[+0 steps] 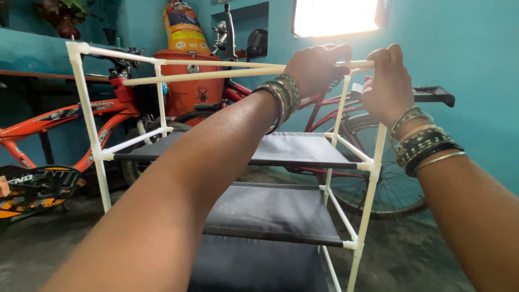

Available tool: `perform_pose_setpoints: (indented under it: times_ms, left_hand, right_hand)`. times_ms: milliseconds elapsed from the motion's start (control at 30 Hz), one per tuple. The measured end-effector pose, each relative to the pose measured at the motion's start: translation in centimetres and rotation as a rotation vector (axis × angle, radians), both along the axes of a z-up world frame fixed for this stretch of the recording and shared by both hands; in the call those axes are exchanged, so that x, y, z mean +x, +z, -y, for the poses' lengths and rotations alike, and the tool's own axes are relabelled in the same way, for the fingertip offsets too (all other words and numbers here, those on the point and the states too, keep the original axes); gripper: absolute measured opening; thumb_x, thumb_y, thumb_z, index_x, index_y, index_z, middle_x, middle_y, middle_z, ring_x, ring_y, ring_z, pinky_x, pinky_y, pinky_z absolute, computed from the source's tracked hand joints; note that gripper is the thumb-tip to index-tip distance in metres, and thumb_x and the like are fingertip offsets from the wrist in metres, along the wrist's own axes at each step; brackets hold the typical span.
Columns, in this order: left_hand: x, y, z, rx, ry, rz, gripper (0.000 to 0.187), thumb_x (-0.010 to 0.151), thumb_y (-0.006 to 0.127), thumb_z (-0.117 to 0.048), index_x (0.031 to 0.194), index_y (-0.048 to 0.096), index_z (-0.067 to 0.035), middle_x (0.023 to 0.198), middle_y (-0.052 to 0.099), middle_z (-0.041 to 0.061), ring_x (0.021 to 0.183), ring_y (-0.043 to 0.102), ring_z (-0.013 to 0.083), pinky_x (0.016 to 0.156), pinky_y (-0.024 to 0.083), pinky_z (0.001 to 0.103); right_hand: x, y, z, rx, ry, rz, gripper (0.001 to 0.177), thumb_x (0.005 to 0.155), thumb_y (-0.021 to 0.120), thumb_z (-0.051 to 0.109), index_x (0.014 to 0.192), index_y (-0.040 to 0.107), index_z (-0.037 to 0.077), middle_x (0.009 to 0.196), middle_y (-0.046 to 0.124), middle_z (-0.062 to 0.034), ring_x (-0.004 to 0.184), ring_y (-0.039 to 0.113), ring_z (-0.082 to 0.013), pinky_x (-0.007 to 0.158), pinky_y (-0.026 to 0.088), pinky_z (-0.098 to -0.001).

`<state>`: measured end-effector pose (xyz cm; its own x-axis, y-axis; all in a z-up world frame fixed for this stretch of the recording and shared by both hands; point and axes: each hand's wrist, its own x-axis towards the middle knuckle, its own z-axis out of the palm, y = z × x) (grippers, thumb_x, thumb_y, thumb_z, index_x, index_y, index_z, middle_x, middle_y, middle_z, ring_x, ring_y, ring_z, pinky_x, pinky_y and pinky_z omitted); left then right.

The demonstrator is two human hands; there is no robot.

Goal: The person assembles a three-tier shoe rack by inserting white plastic rods into the frame and securing them with connectors. The person adjusts the fabric shelves and aligns the frame components to complete the assembly.

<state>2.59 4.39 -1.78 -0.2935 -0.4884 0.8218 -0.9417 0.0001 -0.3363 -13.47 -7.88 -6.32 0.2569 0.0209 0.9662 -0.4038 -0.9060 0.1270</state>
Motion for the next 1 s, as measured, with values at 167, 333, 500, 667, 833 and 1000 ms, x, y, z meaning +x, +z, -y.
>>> perform_pose_setpoints:
  times_ms: [167, 333, 500, 667, 833, 1000]
  left_hand:
    - [-0.2, -0.8, 0.9, -0.065, 0.051, 0.074, 0.013, 0.099, 0.058, -0.031, 0.105, 0.067, -0.025, 0.089, 0.071, 0.000, 0.085, 0.071, 0.0217, 0.072, 0.055, 0.041]
    - [1.7, 2.4, 3.8, 0.242, 0.031, 0.045, 0.016, 0.096, 0.056, -0.025, 0.107, 0.068, -0.024, 0.094, 0.070, -0.004, 0.082, 0.071, 0.0139, 0.077, 0.059, 0.033]
    - [2.3, 3.5, 4.9, 0.414, -0.153, -0.131, 0.018, 0.100, 0.057, -0.027, 0.105, 0.074, -0.025, 0.097, 0.073, -0.006, 0.084, 0.074, 0.0113, 0.081, 0.061, 0.030]
    - [1.8, 0.7, 2.0, 0.136, 0.217, 0.155, 0.020, 0.099, 0.054, -0.035, 0.105, 0.070, -0.025, 0.098, 0.072, -0.003, 0.089, 0.072, 0.0190, 0.073, 0.059, 0.039]
    - [5.9, -1.0, -5.0, 0.080, 0.149, -0.076, 0.030, 0.102, 0.057, -0.046, 0.114, 0.068, -0.021, 0.091, 0.075, 0.005, 0.086, 0.074, 0.0256, 0.074, 0.057, 0.044]
    - [13.6, -2.0, -13.0, 0.130, 0.285, -0.134, 0.032, 0.093, 0.070, -0.034, 0.119, 0.067, -0.017, 0.094, 0.074, 0.011, 0.088, 0.073, 0.0298, 0.077, 0.057, 0.044]
  right_hand:
    - [0.0, 0.0, 0.5, 0.028, 0.020, 0.000, 0.040, 0.084, 0.065, -0.005, 0.121, 0.051, 0.002, 0.121, 0.047, -0.0196, 0.099, 0.061, -0.0430, 0.084, 0.051, -0.0513]
    - [0.3, 0.1, 1.1, 0.026, 0.024, 0.007, 0.034, 0.085, 0.065, -0.005, 0.116, 0.052, 0.002, 0.119, 0.048, -0.0192, 0.100, 0.061, -0.0424, 0.086, 0.052, -0.0500]
    - [0.1, -0.1, 0.6, 0.028, 0.008, -0.001, 0.033, 0.084, 0.064, -0.006, 0.114, 0.053, 0.002, 0.118, 0.048, -0.0192, 0.099, 0.062, -0.0425, 0.085, 0.052, -0.0496]
    - [-0.1, 0.2, 0.2, 0.040, -0.017, -0.005, 0.034, 0.084, 0.063, -0.007, 0.115, 0.053, 0.003, 0.119, 0.048, -0.0189, 0.098, 0.063, -0.0428, 0.086, 0.053, -0.0496]
    - [0.1, -0.1, -0.2, 0.096, -0.131, -0.016, 0.041, 0.083, 0.066, -0.002, 0.122, 0.054, 0.005, 0.124, 0.048, -0.0180, 0.107, 0.060, -0.0414, 0.085, 0.054, -0.0490]
    - [0.5, -0.7, 0.6, 0.003, -0.281, 0.016, 0.043, 0.085, 0.068, 0.008, 0.127, 0.059, 0.005, 0.132, 0.051, -0.0183, 0.126, 0.047, -0.0446, 0.097, 0.047, -0.0561]
